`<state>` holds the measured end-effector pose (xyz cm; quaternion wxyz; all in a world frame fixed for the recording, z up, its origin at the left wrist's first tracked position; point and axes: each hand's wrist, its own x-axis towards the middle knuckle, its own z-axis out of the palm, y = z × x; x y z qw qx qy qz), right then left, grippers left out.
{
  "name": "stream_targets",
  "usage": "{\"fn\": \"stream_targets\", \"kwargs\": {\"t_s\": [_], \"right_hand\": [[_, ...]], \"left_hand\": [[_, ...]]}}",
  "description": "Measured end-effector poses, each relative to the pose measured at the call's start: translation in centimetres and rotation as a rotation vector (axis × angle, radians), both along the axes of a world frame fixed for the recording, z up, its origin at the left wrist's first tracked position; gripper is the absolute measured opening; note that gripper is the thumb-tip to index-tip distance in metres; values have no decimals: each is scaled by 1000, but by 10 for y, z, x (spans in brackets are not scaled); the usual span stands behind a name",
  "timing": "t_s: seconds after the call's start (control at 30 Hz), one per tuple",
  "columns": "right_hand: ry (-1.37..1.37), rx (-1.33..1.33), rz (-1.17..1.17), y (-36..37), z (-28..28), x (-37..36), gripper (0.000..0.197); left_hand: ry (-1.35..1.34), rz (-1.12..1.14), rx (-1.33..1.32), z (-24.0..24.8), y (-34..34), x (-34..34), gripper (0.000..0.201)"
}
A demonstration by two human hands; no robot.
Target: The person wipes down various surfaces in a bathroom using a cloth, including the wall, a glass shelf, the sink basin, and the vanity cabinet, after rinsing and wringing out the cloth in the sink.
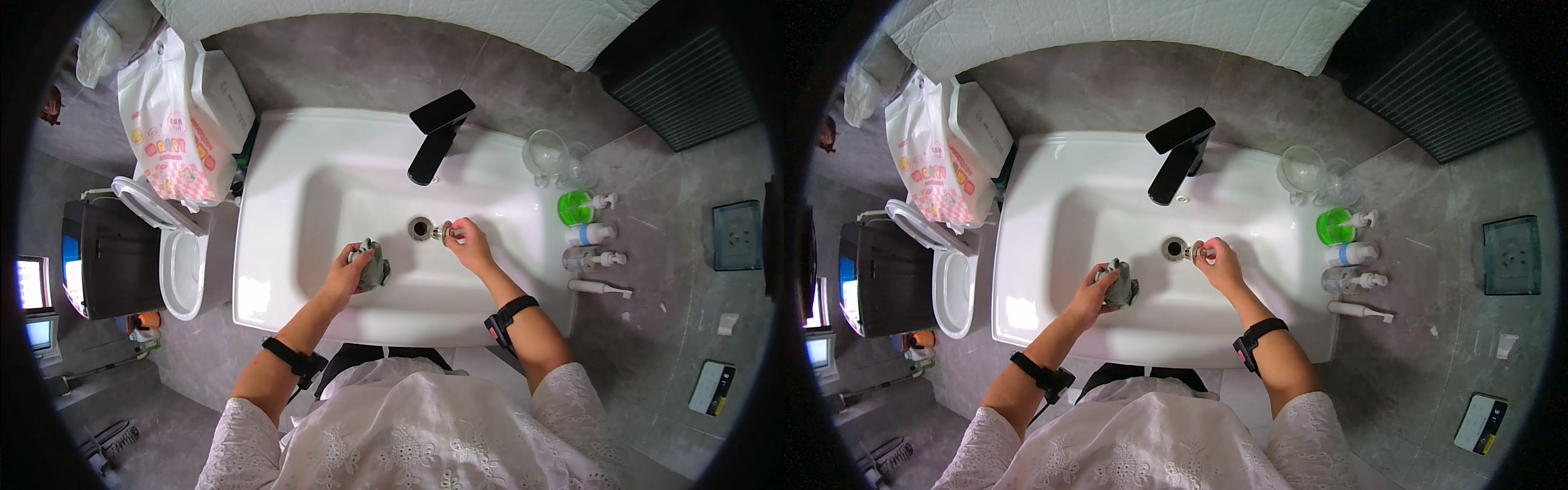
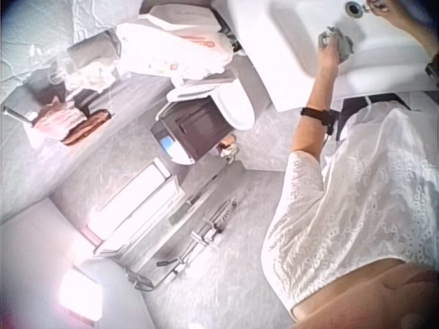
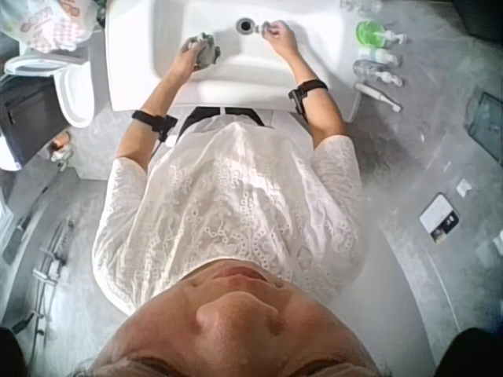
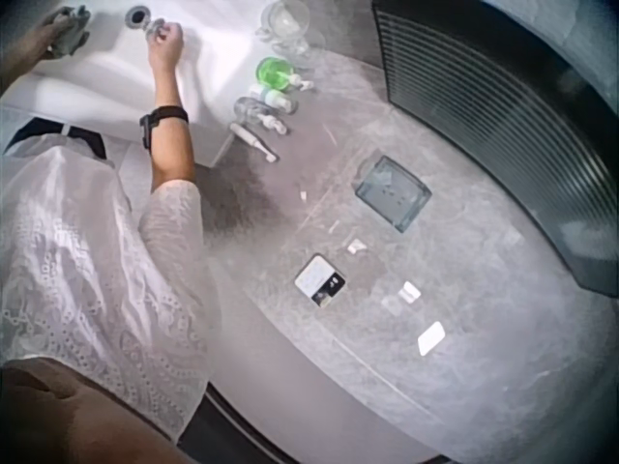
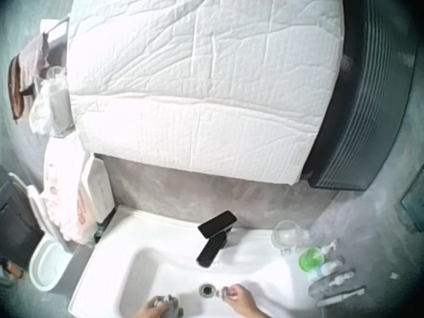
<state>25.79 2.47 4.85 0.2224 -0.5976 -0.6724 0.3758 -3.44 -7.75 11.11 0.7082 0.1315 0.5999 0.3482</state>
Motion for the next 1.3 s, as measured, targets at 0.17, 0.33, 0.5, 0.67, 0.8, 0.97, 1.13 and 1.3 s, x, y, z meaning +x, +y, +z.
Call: {"fn": "stream_targets", "kwargs": {"t_s": [0.17,0.33,0.5,0.67,0.8,0.97,1.13,1.3], "right_hand": [[-39,81,62,2,1,-25,25],[-232,189,215,11,11,-41,28],[-321,273,347,14,6,-48,27],[-397,374,427,-5,1,-47,34],[-563,192,585,-22,-4,-45,52],[-733,226,566,-31,-20,-45,58],[-711,79,536,-23,9,-59,43],[123,-156,170,8,54,-61,24]], "left_hand": [[43,4,-21,-1,-6,-5,32],[25,42,10,-3,-11,-10,37],[29,44,7,-2,-7,-7,37],[-2,48,15,0,-6,-7,36],[11,55,8,1,-3,-7,36],[0,23,5,0,2,-4,36],[18,33,-18,0,5,-9,35],[17,47,-1,8,15,-9,35]]}}
